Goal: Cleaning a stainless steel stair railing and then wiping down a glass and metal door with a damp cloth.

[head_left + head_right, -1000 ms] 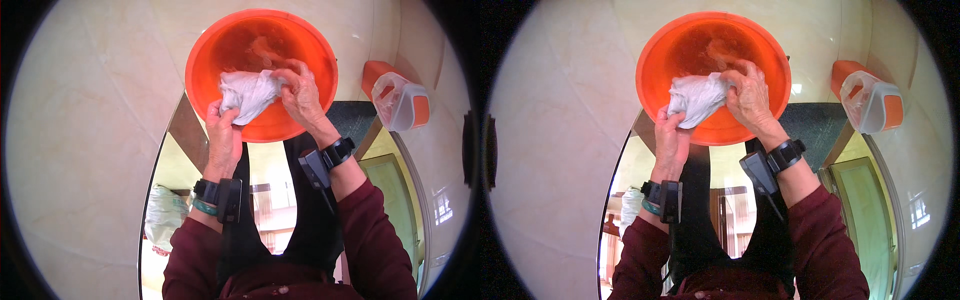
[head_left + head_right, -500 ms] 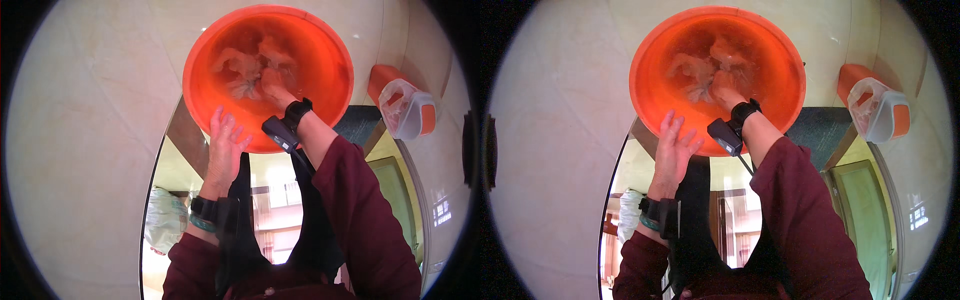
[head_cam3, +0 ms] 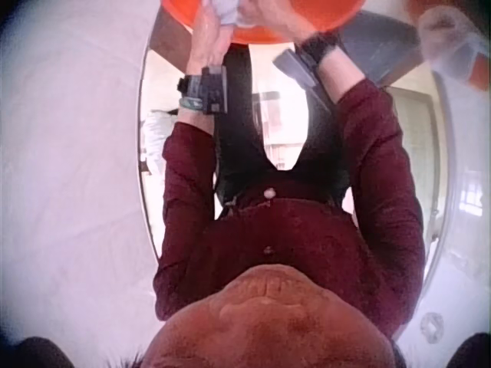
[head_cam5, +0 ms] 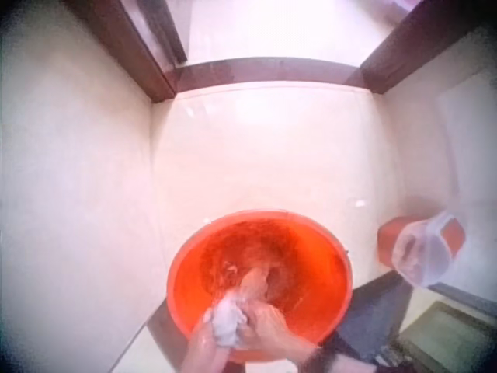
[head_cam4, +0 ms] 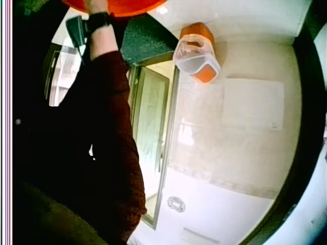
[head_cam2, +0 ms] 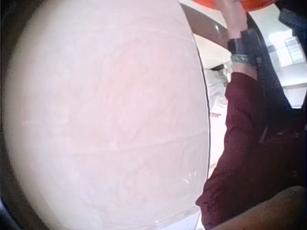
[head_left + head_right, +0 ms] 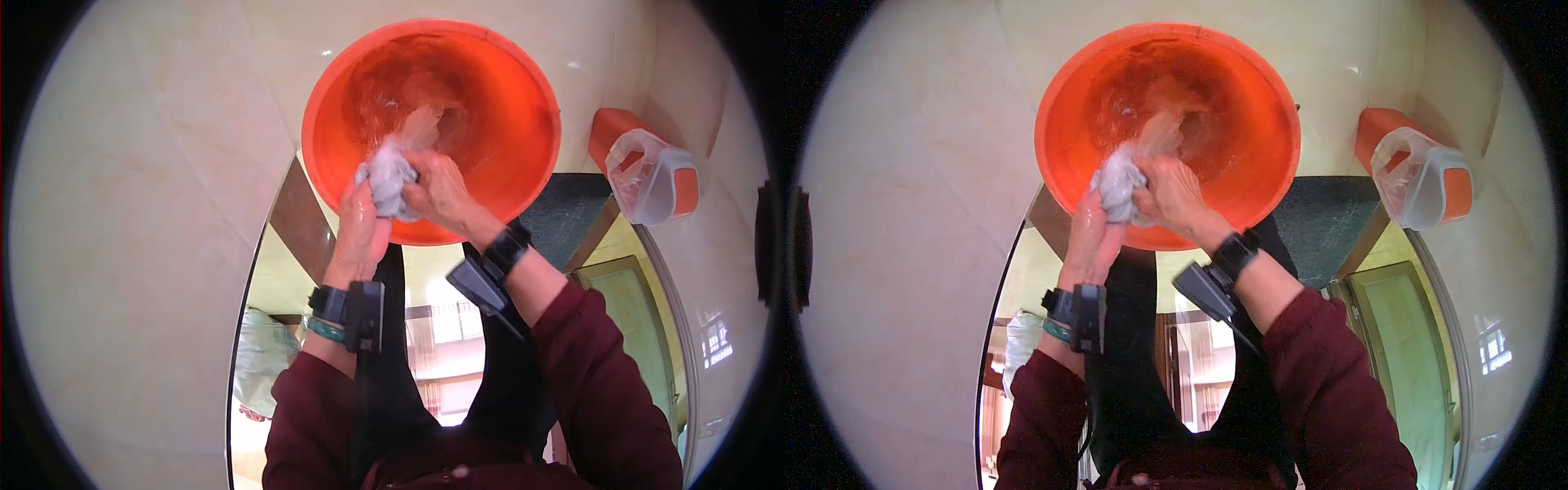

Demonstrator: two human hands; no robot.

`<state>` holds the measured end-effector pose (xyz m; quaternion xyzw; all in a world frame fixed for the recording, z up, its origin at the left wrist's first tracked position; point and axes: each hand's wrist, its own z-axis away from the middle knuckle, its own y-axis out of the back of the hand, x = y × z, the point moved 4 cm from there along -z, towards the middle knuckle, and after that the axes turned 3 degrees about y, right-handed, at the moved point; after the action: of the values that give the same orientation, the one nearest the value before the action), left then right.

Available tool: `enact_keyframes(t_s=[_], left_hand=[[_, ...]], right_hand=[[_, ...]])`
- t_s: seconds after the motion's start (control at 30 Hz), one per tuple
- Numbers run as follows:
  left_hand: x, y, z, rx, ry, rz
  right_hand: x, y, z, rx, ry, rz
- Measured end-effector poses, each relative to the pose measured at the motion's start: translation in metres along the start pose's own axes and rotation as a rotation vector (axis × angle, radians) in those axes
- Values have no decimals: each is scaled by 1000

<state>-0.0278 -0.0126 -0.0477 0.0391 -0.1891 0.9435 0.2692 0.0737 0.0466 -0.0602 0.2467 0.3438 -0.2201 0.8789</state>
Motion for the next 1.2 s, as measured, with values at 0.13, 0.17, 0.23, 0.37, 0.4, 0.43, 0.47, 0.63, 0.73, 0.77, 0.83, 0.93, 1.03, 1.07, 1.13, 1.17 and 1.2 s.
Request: enact_keyframes(t_s=[0.13,0.17,0.23,0.37,0.4,0.43,0.47,0.63,0.73,0.77,0.83,0.93,1.03,1.07,1.13,1.17,1.2], left_hand=[[-9,-2,11,2,130,-32],[-20,-20,6,-27,138,-4],[-20,-11,12,82,205,52],[-2,6,20,126,294,97],[-11,7,15,118,308,109],[-17,-6,9,8,286,180],[-13,-10,8,-80,246,228],[-36,15,-2,-174,180,163],[-24,-9,2,-55,188,124],[-24,-15,3,-65,193,132],[-24,-19,6,18,194,-11],[-18,-12,11,53,252,42],[-20,-11,7,-19,209,84],[-24,-16,3,-36,211,95],[-25,-8,-2,-83,193,268],[-28,2,-5,-77,189,259],[-31,10,-6,-151,191,226]], right_hand=[[112,0,-49,144,-288,-61],[159,21,-53,261,-289,-208],[140,2,-40,159,-256,-268],[20,-8,20,-57,-5,-455],[-10,8,35,-160,-7,-304],[-33,24,49,-178,-8,-344],[-50,24,58,-131,8,-535],[10,0,25,126,-129,-201],[55,17,-21,80,-138,257],[66,24,-30,64,-177,402],[98,32,-47,142,-233,-19],[79,25,-18,166,-170,-262],[-2,22,36,173,57,-110],[-20,31,53,160,100,-134],[-46,32,65,137,170,-202],[-53,28,65,124,186,-230],[-46,20,55,232,213,-181]])
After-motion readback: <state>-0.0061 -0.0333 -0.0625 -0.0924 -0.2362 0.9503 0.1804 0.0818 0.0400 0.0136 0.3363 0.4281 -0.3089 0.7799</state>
